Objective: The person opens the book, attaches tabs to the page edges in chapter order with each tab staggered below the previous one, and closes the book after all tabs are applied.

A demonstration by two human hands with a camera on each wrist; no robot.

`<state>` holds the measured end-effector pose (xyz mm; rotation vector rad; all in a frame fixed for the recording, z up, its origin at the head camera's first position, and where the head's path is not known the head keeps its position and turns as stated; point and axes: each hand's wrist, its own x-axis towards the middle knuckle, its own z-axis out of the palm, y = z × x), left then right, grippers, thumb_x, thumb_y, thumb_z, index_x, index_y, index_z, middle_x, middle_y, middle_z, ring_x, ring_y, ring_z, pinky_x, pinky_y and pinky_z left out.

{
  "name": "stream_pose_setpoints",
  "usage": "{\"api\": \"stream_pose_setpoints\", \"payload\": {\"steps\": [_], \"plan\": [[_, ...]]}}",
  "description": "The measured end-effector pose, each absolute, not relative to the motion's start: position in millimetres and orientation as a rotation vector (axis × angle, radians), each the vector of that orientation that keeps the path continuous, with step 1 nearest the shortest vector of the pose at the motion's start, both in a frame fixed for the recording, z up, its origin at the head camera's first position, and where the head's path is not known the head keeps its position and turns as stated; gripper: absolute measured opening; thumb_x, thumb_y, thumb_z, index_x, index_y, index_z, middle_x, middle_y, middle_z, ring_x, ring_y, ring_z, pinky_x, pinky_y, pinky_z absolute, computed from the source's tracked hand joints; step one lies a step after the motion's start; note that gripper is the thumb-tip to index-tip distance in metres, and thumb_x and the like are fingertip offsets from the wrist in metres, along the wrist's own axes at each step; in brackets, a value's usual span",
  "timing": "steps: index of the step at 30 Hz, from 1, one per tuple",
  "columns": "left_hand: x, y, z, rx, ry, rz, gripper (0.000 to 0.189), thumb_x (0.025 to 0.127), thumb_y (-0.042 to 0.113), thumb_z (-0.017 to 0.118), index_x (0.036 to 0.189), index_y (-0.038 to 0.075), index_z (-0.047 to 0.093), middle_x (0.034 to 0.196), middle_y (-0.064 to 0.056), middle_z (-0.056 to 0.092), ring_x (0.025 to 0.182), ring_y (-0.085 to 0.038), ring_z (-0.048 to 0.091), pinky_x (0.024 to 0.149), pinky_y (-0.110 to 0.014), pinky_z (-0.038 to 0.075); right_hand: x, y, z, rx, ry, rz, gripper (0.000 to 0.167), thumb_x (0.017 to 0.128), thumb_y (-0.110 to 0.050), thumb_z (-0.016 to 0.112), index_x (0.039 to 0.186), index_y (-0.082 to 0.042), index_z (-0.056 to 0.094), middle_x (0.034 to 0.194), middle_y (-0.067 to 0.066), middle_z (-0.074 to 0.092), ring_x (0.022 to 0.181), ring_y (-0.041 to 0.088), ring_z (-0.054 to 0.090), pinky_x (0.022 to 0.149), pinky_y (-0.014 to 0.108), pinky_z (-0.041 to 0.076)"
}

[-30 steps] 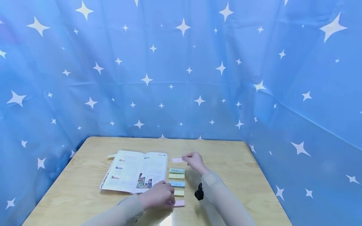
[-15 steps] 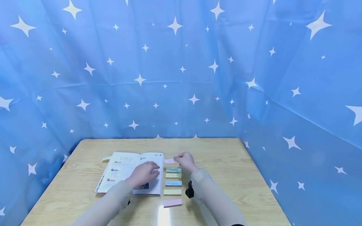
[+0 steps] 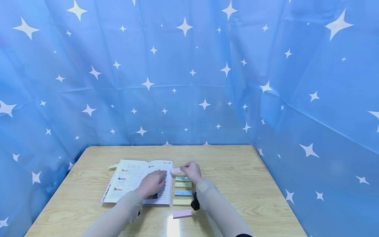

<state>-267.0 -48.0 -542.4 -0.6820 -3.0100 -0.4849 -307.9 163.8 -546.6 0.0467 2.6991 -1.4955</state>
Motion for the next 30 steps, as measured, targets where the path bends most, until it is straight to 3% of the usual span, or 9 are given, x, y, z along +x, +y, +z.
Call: {"api": "stream_pose_setpoints", "payload": {"steps": [12, 23, 30], "plan": [[-267.4, -42.0, -548.2, -0.664, -3.079, -0.495, 0.045, 0.094, 0.025, 0.059, 0.134, 0.004, 0.056, 0.133, -0.012, 0.058, 0.126, -0.029, 0.051, 0.107, -0.044, 0.039, -304.9, 158.3, -548.4, 0.099, 2.716, -1.431, 0.023, 0.091, -0.022, 0.067, 0.079, -0.003, 0.072, 0.06, 0.001, 0.054, 0.051, 0.013, 0.04, 0.05, 0.027, 0.038], [-266.9, -39.2, -555.3, -0.676, -3.036, -0.464, 0.057, 0.093, 0.037, 0.062, 0.143, 0.014, 0.049, 0.129, -0.012, 0.061, 0.118, -0.03, 0.057, 0.098, -0.045, 0.047, -306.7, 154.8, -553.1, 0.107, 2.743, -1.384, 0.022, 0.089, -0.023, 0.067, 0.076, -0.006, 0.072, 0.057, -0.002, 0.049, 0.051, 0.012, 0.04, 0.046, 0.025, 0.035], [-270.2, -38.5, -560.6, -0.655, -3.025, -0.5, 0.071, 0.092, 0.041, 0.061, 0.151, 0.011, 0.035, 0.126, -0.015, 0.062, 0.113, -0.031, 0.06, 0.095, -0.045, 0.048, -306.8, 154.2, -551.9, 0.105, 2.733, -1.379, 0.022, 0.09, -0.024, 0.066, 0.074, -0.008, 0.07, 0.055, -0.004, 0.045, 0.048, 0.012, 0.037, 0.045, 0.025, 0.034]]}}
